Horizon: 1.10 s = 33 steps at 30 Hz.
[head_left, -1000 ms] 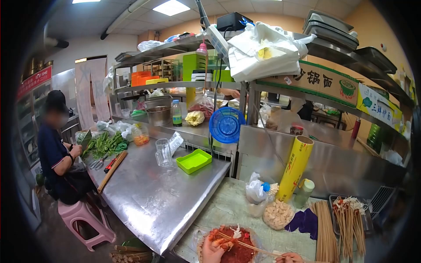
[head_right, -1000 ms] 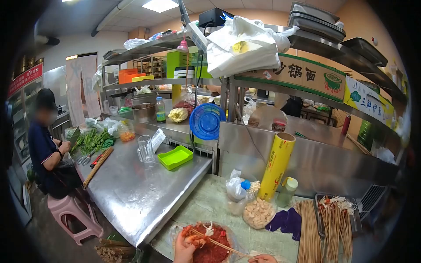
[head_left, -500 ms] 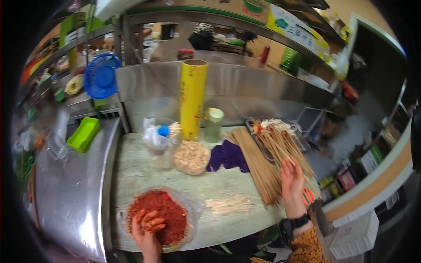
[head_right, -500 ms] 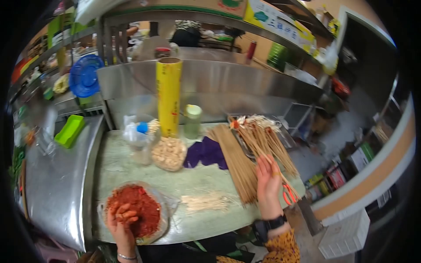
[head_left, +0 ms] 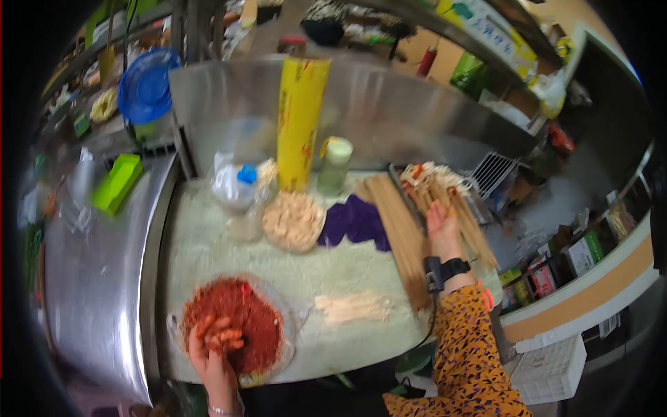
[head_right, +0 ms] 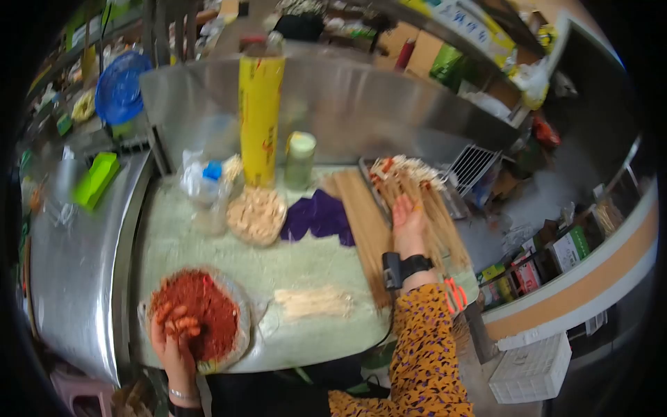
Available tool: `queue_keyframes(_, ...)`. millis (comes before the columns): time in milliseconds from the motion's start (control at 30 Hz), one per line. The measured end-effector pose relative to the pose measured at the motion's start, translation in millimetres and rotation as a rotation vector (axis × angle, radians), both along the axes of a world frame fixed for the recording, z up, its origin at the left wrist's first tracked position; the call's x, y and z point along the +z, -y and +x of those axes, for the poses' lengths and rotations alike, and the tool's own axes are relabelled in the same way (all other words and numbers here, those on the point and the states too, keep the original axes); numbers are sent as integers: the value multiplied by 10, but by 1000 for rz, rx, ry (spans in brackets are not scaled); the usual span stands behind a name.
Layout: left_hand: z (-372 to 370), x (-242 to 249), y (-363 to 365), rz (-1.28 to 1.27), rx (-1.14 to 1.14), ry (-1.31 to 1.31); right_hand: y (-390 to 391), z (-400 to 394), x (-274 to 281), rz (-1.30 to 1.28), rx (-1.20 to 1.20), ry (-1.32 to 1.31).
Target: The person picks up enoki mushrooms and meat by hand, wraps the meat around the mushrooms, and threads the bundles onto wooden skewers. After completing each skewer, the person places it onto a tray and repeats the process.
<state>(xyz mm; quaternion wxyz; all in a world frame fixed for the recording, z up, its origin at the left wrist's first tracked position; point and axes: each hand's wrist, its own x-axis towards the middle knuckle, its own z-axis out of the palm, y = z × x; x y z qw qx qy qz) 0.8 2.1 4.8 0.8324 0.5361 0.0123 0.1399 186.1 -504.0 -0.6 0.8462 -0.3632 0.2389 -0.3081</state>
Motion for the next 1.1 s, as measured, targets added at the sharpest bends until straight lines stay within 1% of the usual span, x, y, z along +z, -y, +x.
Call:
queue_keyframes(67,-10,-11,2,16,-11,17,96,-83,-63,32,78,-11)
queue_keyframes(133,-4,16,13,14,0,-14,-59,-225,-38,36,126,-39)
queue_keyframes(167,-16,0,-6,17,8,-35,-198,-342,58,18,254,-41)
queue_keyframes(200,-8,-19,-12,17,-6,3,-338,-437,189,-3,380,-33)
queue_keyframes(233,-2,-28,-12,17,-20,43,-508,-542,287,-3,384,-43)
queue_keyframes(300,-8,-24,-12,14,-17,38,-947,-756,444,-312,618,-152)
queue_keyframes(367,-7,-29,-14,24,-24,43,-1359,-889,605,-714,792,-316)
queue_keyframes(467,-7,-38,-9,24,-18,57,-1755,-984,532,-1175,1066,-240)
queue_keyframes(500,-13,-41,-8,22,-15,50,-1849,-1013,515,-1174,1072,-245)
queue_keyframes(567,-13,-38,-14,43,2,30,-1993,-1059,492,-1870,1188,-83)
queue_keyframes(700,-14,-31,-4,23,-1,43,-2119,-1262,377,-1966,1264,-141)
queue_keyframes(767,-15,-31,-10,26,-17,24,-2149,-1373,323,-1913,1155,-120)
queue_keyframes(800,-15,-38,-11,24,-16,20,-2166,-1420,294,-1913,1159,-123)
queue_keyframes(867,-16,-52,-13,15,-16,32,-2202,-1487,233,-2016,984,-144)
queue_keyframes(900,-19,-52,-14,12,-12,28,-2220,-1500,207,-2018,990,-144)
queue_keyframes(967,-22,-46,-21,20,-12,24,-2251,-1509,150,-2095,884,-125)
queue_keyframes(1100,-18,-40,-26,13,-15,38,-2255,-1493,69,-2171,817,-86)
